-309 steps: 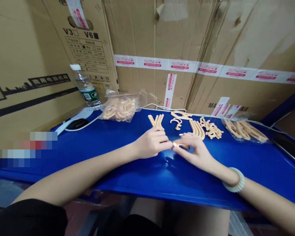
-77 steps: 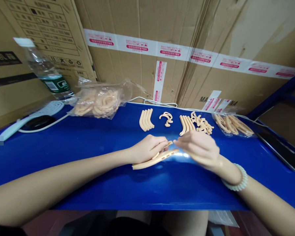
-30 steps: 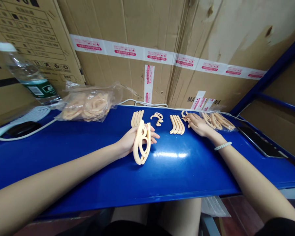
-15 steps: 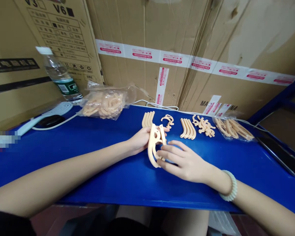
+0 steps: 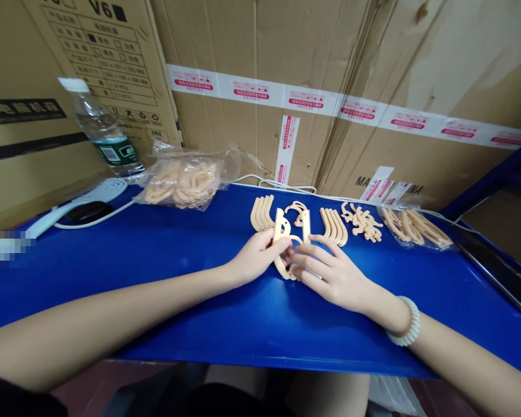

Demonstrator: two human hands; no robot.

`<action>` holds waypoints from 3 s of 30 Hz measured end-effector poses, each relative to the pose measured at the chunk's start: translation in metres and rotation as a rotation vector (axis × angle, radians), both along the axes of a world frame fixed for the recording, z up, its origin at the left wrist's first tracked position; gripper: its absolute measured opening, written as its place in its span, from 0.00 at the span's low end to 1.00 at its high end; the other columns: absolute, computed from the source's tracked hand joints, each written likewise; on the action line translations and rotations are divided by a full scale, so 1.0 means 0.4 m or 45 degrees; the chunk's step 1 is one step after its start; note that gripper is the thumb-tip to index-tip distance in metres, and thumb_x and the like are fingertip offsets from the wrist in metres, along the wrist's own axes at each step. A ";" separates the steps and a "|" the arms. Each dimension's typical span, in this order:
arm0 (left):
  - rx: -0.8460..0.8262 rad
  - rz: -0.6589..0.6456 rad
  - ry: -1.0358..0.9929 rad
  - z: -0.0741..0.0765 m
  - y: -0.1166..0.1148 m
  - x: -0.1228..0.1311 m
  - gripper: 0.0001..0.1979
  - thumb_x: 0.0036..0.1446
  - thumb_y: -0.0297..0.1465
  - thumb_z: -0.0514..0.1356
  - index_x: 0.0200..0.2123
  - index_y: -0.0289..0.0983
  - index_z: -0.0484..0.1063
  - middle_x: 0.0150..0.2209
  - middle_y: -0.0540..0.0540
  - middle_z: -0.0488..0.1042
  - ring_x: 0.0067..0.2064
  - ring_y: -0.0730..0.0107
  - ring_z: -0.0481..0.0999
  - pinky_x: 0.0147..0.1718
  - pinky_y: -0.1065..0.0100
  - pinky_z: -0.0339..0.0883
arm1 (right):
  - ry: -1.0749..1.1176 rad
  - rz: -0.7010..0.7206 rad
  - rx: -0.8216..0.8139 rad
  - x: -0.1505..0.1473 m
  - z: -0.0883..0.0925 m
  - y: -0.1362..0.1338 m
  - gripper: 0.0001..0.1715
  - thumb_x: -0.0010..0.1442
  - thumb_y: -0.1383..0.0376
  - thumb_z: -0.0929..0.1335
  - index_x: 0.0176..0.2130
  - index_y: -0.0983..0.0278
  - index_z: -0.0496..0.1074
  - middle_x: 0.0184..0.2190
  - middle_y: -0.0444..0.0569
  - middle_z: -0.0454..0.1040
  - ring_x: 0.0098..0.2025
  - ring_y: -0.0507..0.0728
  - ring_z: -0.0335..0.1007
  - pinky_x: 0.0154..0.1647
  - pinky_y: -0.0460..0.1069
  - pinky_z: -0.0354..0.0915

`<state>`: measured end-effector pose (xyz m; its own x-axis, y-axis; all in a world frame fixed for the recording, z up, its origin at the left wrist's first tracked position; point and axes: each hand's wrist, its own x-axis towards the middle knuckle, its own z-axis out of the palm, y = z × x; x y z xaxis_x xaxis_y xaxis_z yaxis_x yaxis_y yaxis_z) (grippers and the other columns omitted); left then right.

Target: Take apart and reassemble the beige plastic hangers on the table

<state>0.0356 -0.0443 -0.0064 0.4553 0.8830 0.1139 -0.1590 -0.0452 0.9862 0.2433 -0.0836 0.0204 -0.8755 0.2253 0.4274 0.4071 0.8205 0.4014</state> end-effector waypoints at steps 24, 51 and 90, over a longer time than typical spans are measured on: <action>-0.304 0.324 -0.232 0.002 0.006 -0.002 0.17 0.57 0.41 0.62 0.26 0.37 0.63 0.16 0.53 0.69 0.20 0.71 0.73 0.25 0.69 0.72 | 0.169 -0.354 0.077 0.037 0.007 0.024 0.16 0.75 0.73 0.57 0.38 0.61 0.67 0.34 0.44 0.79 0.39 0.55 0.68 0.42 0.56 0.46; -0.256 0.135 -0.210 0.000 0.006 -0.007 0.15 0.61 0.40 0.59 0.29 0.36 0.64 0.22 0.49 0.73 0.27 0.66 0.78 0.31 0.65 0.75 | 0.264 -0.485 -0.476 0.113 -0.019 0.114 0.11 0.70 0.67 0.63 0.49 0.64 0.73 0.46 0.56 0.78 0.50 0.65 0.71 0.57 0.66 0.63; 0.936 0.246 0.809 -0.005 -0.030 -0.030 0.15 0.69 0.35 0.53 0.54 0.41 0.72 0.51 0.42 0.78 0.48 0.60 0.79 0.44 0.66 0.68 | 1.093 -0.370 -1.789 0.025 0.010 0.039 0.20 0.64 0.52 0.69 0.45 0.66 0.72 0.27 0.47 0.77 0.27 0.53 0.70 0.30 0.48 0.66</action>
<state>0.0236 -0.0564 -0.0086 0.4775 0.7558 0.4481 0.4642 -0.6500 0.6017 0.2534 -0.0682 0.0245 -0.3733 0.9253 0.0670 0.2970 0.1876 -0.9362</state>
